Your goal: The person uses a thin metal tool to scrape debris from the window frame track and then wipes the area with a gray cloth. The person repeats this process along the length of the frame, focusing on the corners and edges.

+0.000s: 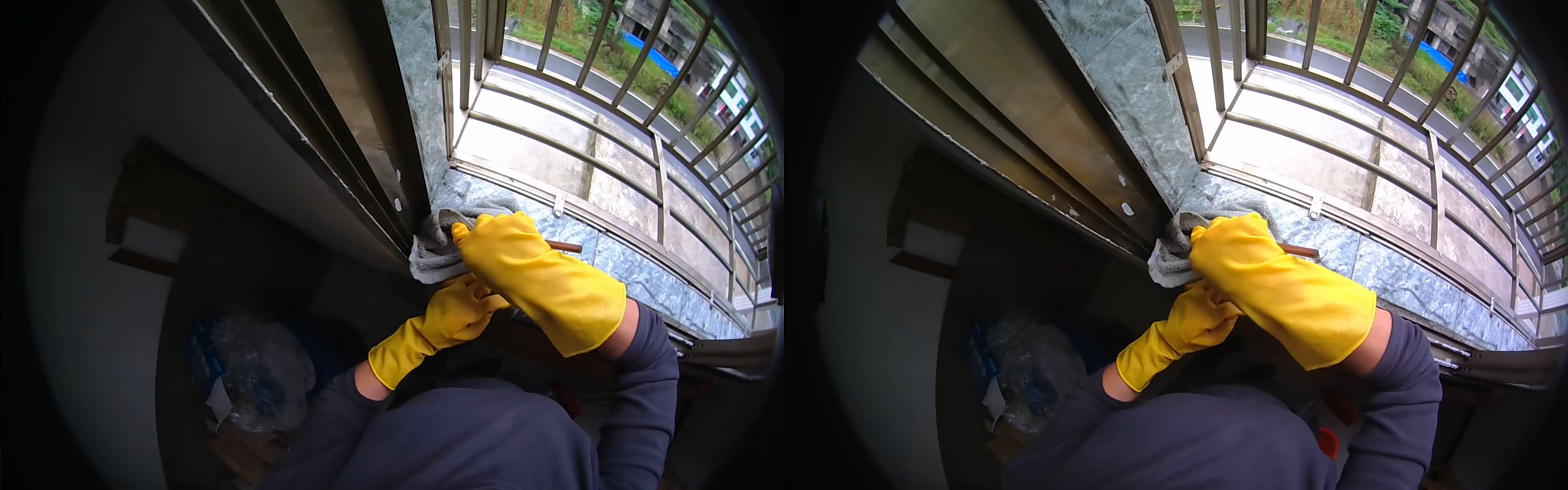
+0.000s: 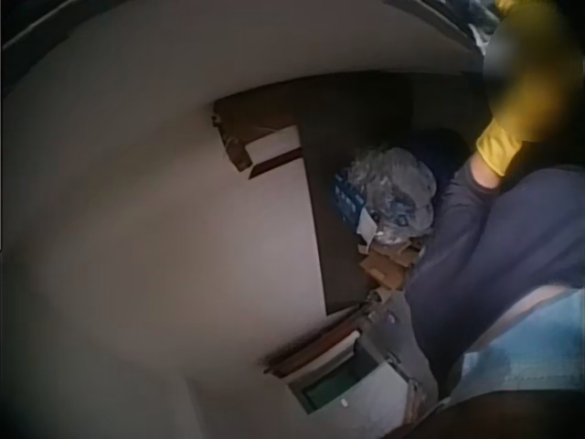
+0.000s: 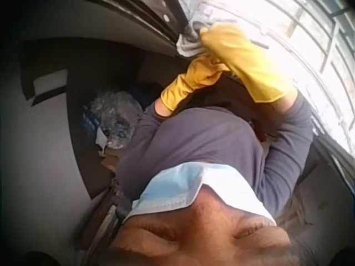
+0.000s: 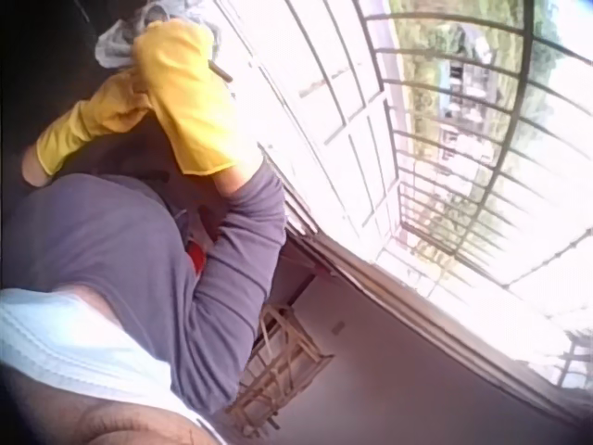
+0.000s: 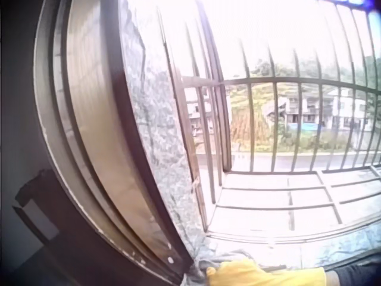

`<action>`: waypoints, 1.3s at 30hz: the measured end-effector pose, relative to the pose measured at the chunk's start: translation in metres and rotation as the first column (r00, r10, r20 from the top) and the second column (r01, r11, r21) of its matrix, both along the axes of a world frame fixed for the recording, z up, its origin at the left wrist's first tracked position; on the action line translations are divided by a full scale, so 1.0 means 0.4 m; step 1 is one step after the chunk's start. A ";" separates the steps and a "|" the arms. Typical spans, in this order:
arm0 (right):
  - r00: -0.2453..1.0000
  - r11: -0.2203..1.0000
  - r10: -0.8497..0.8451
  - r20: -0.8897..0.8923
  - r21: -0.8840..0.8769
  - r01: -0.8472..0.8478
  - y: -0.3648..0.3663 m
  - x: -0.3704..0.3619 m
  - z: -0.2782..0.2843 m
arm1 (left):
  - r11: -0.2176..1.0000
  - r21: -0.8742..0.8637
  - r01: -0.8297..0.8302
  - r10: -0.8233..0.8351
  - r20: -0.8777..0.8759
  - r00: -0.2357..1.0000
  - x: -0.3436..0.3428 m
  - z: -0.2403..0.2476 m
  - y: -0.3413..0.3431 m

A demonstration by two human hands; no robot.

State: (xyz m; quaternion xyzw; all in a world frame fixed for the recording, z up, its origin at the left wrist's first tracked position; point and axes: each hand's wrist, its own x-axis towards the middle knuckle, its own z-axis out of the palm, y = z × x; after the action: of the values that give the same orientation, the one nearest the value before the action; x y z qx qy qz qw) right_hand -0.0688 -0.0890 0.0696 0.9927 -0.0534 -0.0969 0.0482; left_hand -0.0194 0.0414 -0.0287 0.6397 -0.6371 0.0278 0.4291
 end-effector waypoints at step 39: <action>0.970 0.974 0.114 -0.216 0.218 -0.066 -0.020 -0.024 0.133 | 0.999 0.045 0.020 -0.019 -0.019 1.000 0.006 0.023 0.011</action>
State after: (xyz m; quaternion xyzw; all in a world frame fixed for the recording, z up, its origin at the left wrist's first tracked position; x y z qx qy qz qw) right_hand -0.0786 -0.0969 0.1230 0.9760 0.0084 -0.2126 -0.0465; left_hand -0.0169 0.0460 -0.0195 0.6431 -0.6400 0.0033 0.4206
